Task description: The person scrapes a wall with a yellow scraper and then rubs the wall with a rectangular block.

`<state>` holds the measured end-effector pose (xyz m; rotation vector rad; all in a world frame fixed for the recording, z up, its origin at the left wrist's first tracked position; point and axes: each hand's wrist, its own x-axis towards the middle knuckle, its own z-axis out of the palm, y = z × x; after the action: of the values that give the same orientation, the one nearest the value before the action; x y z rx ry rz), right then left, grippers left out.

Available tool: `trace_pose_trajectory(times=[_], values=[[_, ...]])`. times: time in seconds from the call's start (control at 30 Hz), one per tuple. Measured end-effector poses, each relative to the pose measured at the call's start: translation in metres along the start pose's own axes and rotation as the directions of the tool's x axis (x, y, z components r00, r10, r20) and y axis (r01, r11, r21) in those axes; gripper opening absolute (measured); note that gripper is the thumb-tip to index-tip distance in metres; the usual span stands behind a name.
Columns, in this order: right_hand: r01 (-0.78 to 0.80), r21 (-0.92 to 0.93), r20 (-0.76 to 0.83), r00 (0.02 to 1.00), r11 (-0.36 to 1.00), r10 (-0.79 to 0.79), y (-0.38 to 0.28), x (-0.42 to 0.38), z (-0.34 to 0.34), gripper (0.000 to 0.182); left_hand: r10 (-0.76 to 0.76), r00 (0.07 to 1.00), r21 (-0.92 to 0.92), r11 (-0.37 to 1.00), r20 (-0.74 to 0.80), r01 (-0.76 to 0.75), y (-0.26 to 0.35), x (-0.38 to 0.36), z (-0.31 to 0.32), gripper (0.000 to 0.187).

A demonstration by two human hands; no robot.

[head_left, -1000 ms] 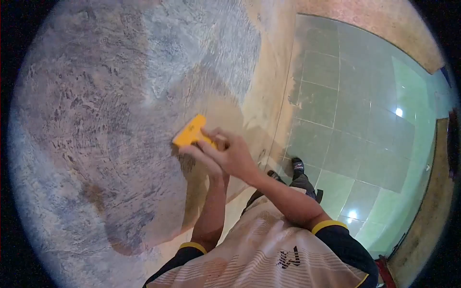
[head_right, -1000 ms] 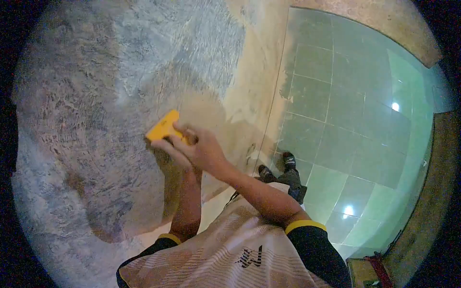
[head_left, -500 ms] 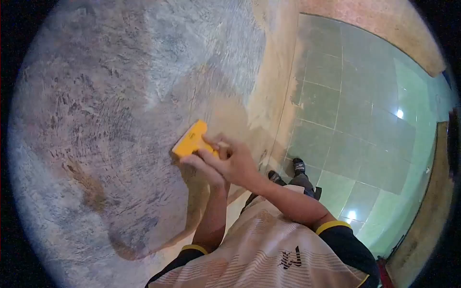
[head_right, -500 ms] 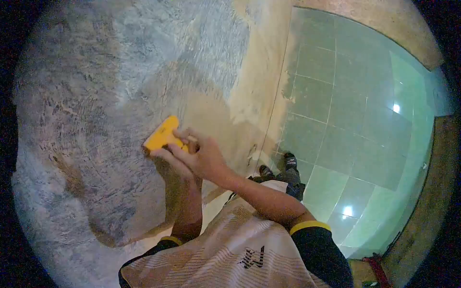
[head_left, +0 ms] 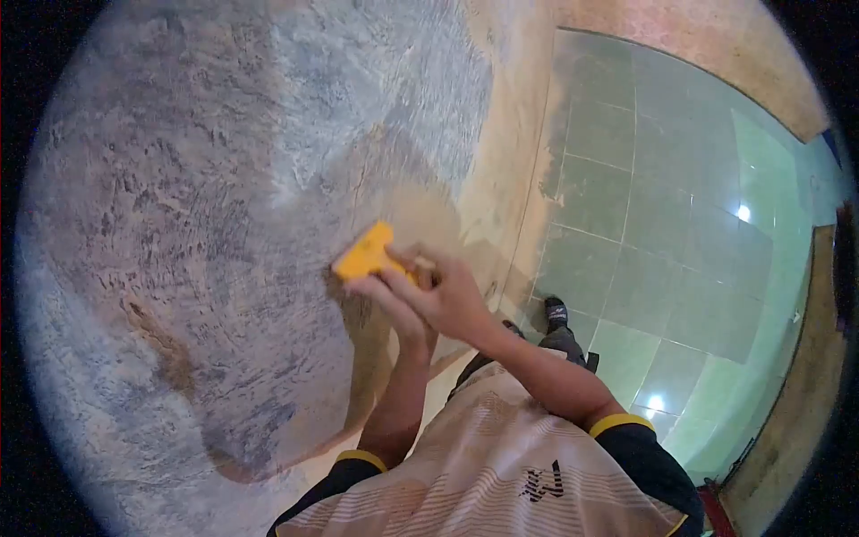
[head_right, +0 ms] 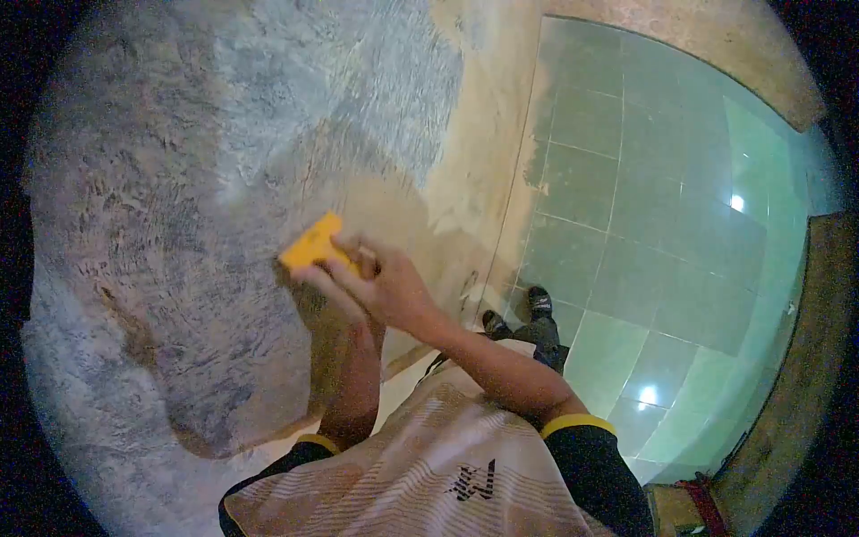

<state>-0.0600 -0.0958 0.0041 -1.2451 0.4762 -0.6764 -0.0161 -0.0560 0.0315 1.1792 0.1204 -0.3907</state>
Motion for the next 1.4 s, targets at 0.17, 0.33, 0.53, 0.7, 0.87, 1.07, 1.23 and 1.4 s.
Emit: trace_pose_trajectory(times=[0.17,0.33,0.53,0.7,0.87,1.07,1.23,1.4], values=[[-0.007,0.007,0.023,1.000,1.000,0.007,-0.007,0.005,0.001,0.032,-0.120,0.972,-0.144,0.978,0.203,0.151,-0.034,0.053,-0.051,0.069],[0.013,0.072,-0.035,0.999,0.997,-0.011,0.002,0.002,0.000,0.032,0.005,1.000,0.045,0.999,0.002,-0.005,0.000,-0.001,0.014,0.068],[0.023,0.010,-0.123,0.992,1.000,-0.021,0.004,0.020,0.005,0.031,0.191,0.978,0.275,0.939,0.081,-0.207,0.004,0.002,0.037,0.068],[0.073,0.039,-0.032,0.997,0.997,-0.072,0.003,0.005,-0.005,0.027,0.024,0.971,-0.162,0.987,0.237,0.016,-0.034,0.039,-0.029,0.068],[-0.045,0.113,-0.047,0.998,0.993,0.050,-0.004,0.021,-0.002,0.040,-0.033,0.929,0.079,0.997,0.370,0.005,-0.004,0.023,-0.001,0.063],[0.044,0.025,-0.061,0.997,0.999,-0.043,0.016,-0.007,0.007,0.033,-0.190,0.979,-0.150,0.973,-0.070,0.178,-0.007,0.028,-0.040,0.056],[-0.073,0.021,-0.066,0.995,0.997,0.074,0.018,0.009,0.001,0.033,0.077,0.984,0.375,0.918,0.159,-0.132,-0.019,0.028,-0.017,0.066],[0.027,0.058,-0.078,0.997,0.998,-0.022,0.024,-0.012,0.011,0.036,-0.070,0.997,0.173,0.982,-0.012,0.071,0.003,-0.017,0.000,0.072]])
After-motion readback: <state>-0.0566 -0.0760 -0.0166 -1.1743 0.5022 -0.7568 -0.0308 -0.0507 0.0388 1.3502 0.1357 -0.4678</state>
